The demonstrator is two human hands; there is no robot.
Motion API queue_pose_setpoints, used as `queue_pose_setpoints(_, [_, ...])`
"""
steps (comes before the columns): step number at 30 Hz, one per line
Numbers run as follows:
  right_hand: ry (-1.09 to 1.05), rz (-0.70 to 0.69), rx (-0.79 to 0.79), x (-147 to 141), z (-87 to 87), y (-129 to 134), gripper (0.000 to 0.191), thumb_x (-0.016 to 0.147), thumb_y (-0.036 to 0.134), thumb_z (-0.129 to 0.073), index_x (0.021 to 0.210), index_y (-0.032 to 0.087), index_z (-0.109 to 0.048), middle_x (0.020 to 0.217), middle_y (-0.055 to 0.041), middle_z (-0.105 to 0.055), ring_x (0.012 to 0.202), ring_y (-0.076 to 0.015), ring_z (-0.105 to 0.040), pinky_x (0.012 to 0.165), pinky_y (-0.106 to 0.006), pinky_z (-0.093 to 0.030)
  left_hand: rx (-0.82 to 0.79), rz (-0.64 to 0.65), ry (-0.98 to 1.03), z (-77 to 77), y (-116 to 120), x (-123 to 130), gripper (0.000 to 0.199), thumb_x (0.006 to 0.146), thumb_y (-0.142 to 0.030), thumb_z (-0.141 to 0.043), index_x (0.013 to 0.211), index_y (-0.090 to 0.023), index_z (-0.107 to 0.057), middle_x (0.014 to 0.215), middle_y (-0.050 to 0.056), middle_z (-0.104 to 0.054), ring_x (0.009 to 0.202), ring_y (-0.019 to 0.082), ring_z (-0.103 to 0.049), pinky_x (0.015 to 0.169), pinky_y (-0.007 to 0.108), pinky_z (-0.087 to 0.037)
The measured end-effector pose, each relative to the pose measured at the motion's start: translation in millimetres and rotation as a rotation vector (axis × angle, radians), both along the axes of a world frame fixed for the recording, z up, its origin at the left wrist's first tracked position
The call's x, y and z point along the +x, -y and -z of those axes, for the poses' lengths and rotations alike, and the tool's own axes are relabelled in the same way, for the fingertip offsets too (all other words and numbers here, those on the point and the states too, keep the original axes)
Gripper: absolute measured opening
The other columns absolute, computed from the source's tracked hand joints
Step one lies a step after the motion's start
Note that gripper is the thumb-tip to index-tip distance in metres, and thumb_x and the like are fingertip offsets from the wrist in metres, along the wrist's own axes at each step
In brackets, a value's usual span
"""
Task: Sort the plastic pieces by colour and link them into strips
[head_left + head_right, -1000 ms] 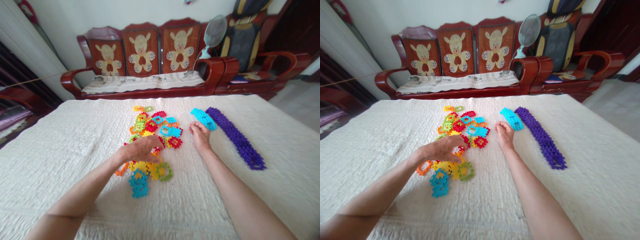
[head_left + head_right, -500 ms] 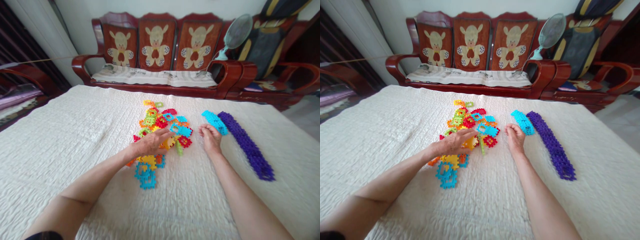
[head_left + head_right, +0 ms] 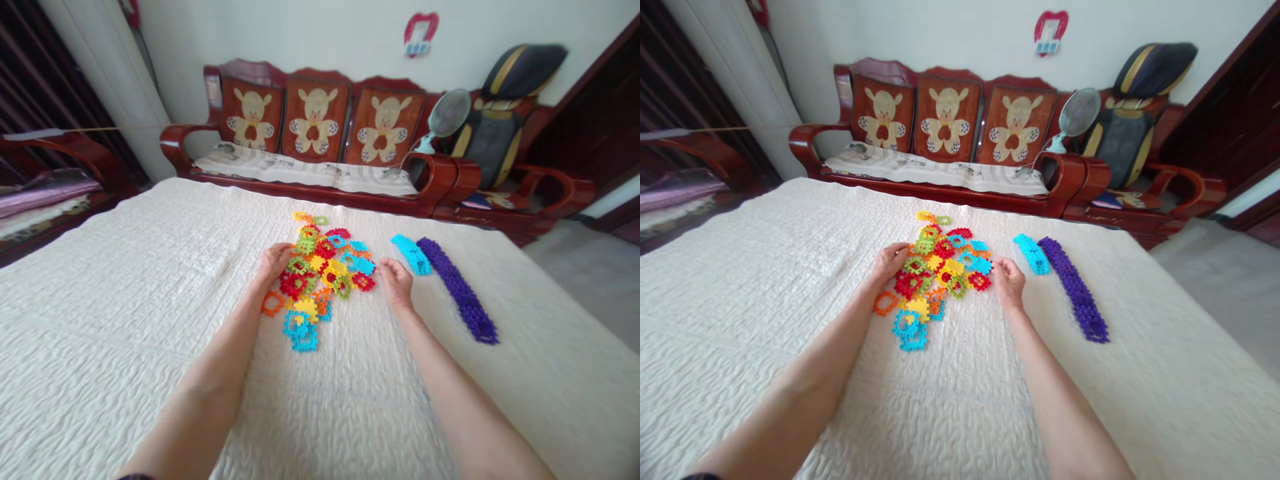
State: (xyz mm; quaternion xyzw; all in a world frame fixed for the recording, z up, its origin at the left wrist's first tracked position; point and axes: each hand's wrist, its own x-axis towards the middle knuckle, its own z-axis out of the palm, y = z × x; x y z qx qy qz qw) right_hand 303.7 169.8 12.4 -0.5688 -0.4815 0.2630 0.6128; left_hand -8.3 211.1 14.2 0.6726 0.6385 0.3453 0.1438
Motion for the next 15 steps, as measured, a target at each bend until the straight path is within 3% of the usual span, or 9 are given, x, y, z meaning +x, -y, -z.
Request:
queue_pose_setpoints(2, [0.099,-0.167,0.012,-21,-5.5,31,0.024,0.074,0.040,-0.059,0.085,0.020,-0.066,0.079,-0.0020,-0.070,0.072,-0.0180,-0.063,0.070,-0.031,-0.050,-0.005,0.025,0.033,4.4,-2,-2,0.034,0.088,-0.023,-0.045,0.111,-0.017,-0.069,0.111,0.005,-0.071,0.100,0.017,-0.065,0.094,0.025,-0.047])
queue_pose_setpoints(6, [0.498,-0.502,0.111,-54,-6.8,78,0.018,0.077,0.027,-0.057,0.093,0.023,-0.066,0.093,-0.0050,-0.069,0.088,-0.0219,-0.063,0.082,-0.037,-0.050,-0.011,0.093,0.048,10.2,-10,-4,0.033,0.086,-0.024,-0.047,0.110,-0.019,-0.070,0.111,0.002,-0.071,0.098,0.016,-0.065,0.092,0.023,-0.047])
queue_pose_setpoints(10, [0.760,-0.553,0.149,-64,-1.8,89,0.039,0.073,0.024,-0.063,0.111,0.022,-0.061,0.114,-0.0098,-0.064,0.108,-0.0276,-0.057,0.095,-0.046,-0.044,0.005,0.069,0.070,12.9,-14,-4,0.034,0.084,-0.022,-0.047,0.107,-0.016,-0.072,0.106,0.004,-0.072,0.094,0.016,-0.066,0.090,0.023,-0.048])
queue_pose_setpoints(15, [0.849,-0.610,0.148,-64,0.6,85,0.047,0.075,0.026,-0.065,0.120,0.023,-0.055,0.124,-0.0100,-0.061,0.113,-0.0293,-0.055,0.097,-0.048,-0.042,0.007,0.044,0.065,15.3,-17,-1,0.034,0.082,-0.022,-0.048,0.104,-0.019,-0.073,0.103,0.003,-0.073,0.094,0.017,-0.066,0.091,0.026,-0.049])
